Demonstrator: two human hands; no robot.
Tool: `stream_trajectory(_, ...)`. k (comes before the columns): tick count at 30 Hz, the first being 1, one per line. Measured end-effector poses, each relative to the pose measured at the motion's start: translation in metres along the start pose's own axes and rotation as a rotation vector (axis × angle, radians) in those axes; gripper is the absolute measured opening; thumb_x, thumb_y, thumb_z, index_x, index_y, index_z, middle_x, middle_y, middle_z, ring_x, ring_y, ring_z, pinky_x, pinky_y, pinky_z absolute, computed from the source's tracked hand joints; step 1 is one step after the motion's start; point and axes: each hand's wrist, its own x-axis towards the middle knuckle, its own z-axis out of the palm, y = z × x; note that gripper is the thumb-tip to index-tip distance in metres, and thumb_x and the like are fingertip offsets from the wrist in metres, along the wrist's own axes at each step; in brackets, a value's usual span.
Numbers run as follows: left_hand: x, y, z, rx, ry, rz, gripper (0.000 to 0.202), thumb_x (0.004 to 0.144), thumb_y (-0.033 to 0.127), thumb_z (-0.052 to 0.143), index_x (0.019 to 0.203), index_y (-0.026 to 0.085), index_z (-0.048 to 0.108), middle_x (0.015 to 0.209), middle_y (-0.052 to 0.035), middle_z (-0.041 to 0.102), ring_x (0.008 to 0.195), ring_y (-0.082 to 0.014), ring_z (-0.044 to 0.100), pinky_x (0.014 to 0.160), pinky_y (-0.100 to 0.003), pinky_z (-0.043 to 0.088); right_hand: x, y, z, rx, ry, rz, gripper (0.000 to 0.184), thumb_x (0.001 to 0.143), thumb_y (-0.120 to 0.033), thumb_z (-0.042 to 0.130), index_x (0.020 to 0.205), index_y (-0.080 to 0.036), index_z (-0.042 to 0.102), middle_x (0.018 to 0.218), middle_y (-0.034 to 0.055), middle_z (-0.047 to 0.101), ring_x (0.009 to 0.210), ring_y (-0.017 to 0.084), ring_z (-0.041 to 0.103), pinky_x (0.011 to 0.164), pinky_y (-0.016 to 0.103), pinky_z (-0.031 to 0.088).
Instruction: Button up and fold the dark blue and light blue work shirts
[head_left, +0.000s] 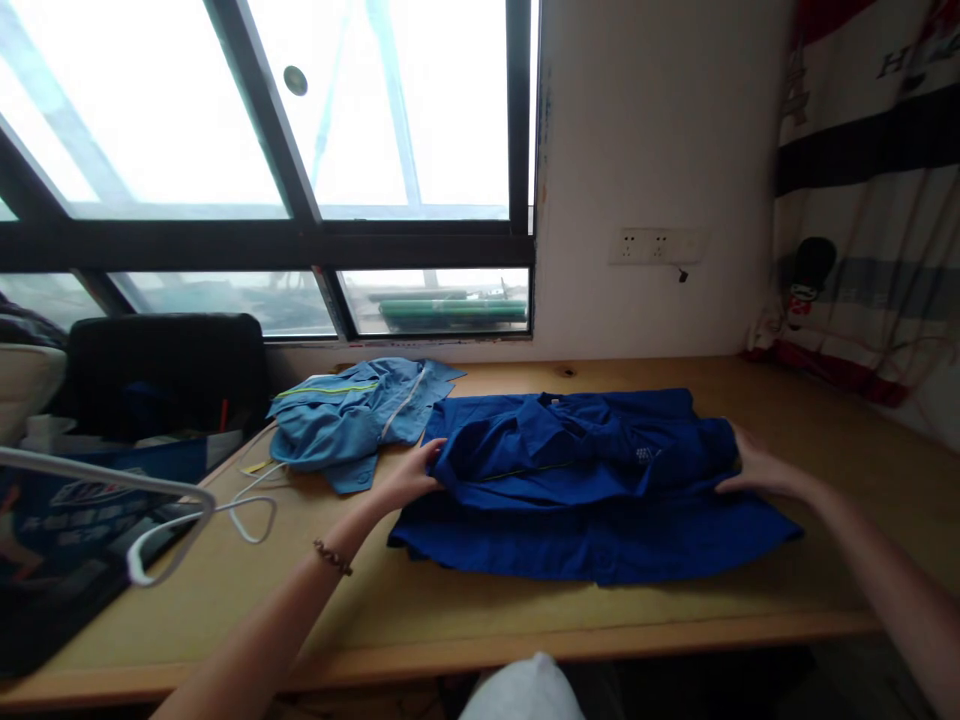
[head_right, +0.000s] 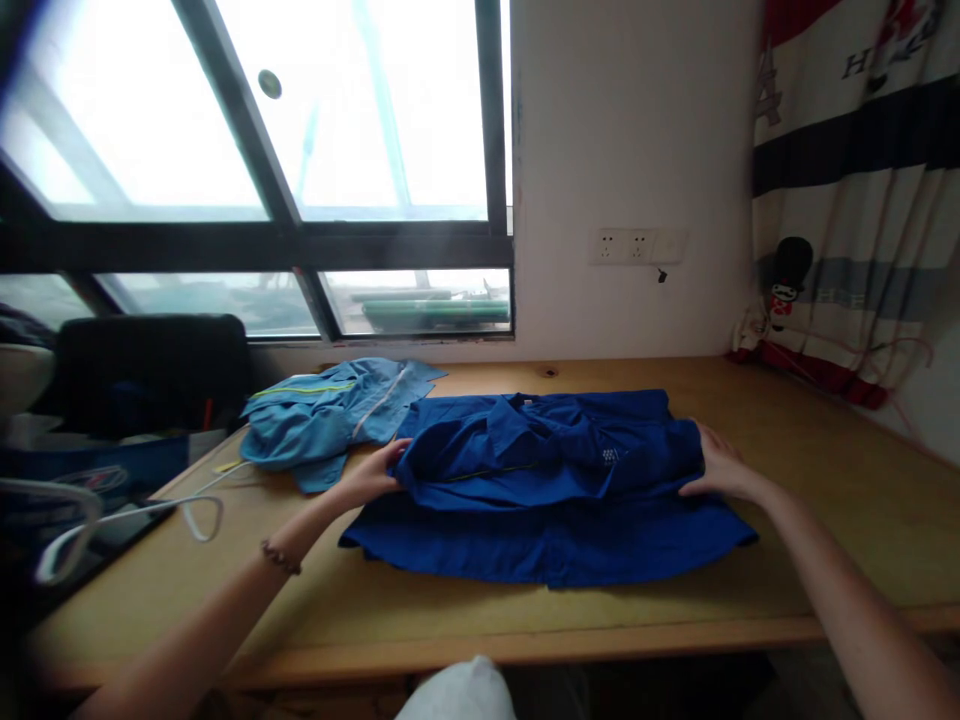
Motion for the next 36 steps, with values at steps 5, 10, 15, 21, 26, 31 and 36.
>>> stream_trajectory(5,-0.008,0.038,0.017,0.273,0.064,0.199,0.098,0.046,0.023,0.074,0.132,0.022,0.027,0.13,-0.0098,0.037,0.118,-0.026,0.038,0.097,-0.036,0.033,-0.012,-0.057,0.001,-0.275,-0.162,-0.418,0.119,0.043,-0.049,0.07,0.139,-0.022,0.005,0.145,0.0085,0.005,0.131,0.033,0.005,0.104,0.046,0.01)
stream_trajectory(10,-0.006,0.05,0.027,0.363,0.179,0.183,0.02,0.066,0.02,0.058,0.086,0.019,0.054,0.092,-0.0031,0.057,0.087,-0.0188,0.053,0.08,-0.031,0.043,0.004,-0.075,0.019,-0.323,-0.383,-0.402,0.129,0.036,-0.052,0.071,0.139,-0.022,-0.001,0.142,0.0136,0.017,0.126,0.038,0.017,0.1,0.051,0.012)
stream_trajectory(15,-0.015,0.038,0.006,0.239,0.109,0.272,0.006,0.067,0.016,0.055,0.071,0.016,0.05,0.084,-0.002,0.06,0.081,-0.0156,0.055,0.075,-0.027,0.043,0.032,-0.065,0.014,-0.298,-0.536,-0.311,0.12,0.039,-0.05,0.07,0.138,-0.019,0.009,0.118,0.0139,0.049,0.104,0.034,0.046,0.085,0.042,0.036)
stream_trajectory(21,-0.052,0.022,-0.004,0.317,-0.092,0.311,0.027,0.067,0.005,0.045,0.088,0.018,0.055,0.093,-0.0032,0.06,0.09,-0.0163,0.054,0.083,-0.029,0.041,0.028,-0.063,0.007,-0.356,-0.474,-0.479,0.062,0.044,-0.051,0.067,0.098,-0.021,0.058,0.108,0.0104,0.05,0.103,0.033,0.044,0.083,0.039,0.037)
stream_trajectory(26,-0.071,0.031,0.018,0.705,-0.139,0.34,0.06,0.059,0.001,0.047,0.114,0.024,0.046,0.099,-0.0033,0.056,0.093,-0.0201,0.05,0.086,-0.035,0.037,0.031,-0.053,0.014,-0.301,-0.483,-0.346,0.115,0.036,-0.049,0.071,0.135,-0.016,0.021,0.125,0.0155,0.039,0.107,0.033,0.043,0.084,0.039,0.036)
stream_trajectory(31,-0.066,0.046,0.022,0.989,-0.102,0.406,0.037,0.069,0.012,0.053,0.104,0.022,0.052,0.093,-0.0046,0.054,0.087,-0.0212,0.048,0.086,-0.037,0.034,0.028,-0.063,0.005,-0.422,-0.496,-0.446,0.064,0.046,-0.053,0.066,0.101,-0.022,0.058,0.093,0.0094,0.059,0.094,0.032,0.049,0.078,0.041,0.037)
stream_trajectory(36,-0.064,0.049,0.02,1.024,-0.107,0.425,0.018,0.073,0.011,0.049,0.087,0.021,0.055,0.088,-0.0038,0.052,0.084,-0.0195,0.047,0.083,-0.034,0.034,0.023,-0.055,0.003,-0.377,-0.444,-0.501,0.07,0.043,-0.047,0.069,0.107,-0.021,0.055,0.119,0.0106,0.047,0.11,0.032,0.04,0.088,0.04,0.033)
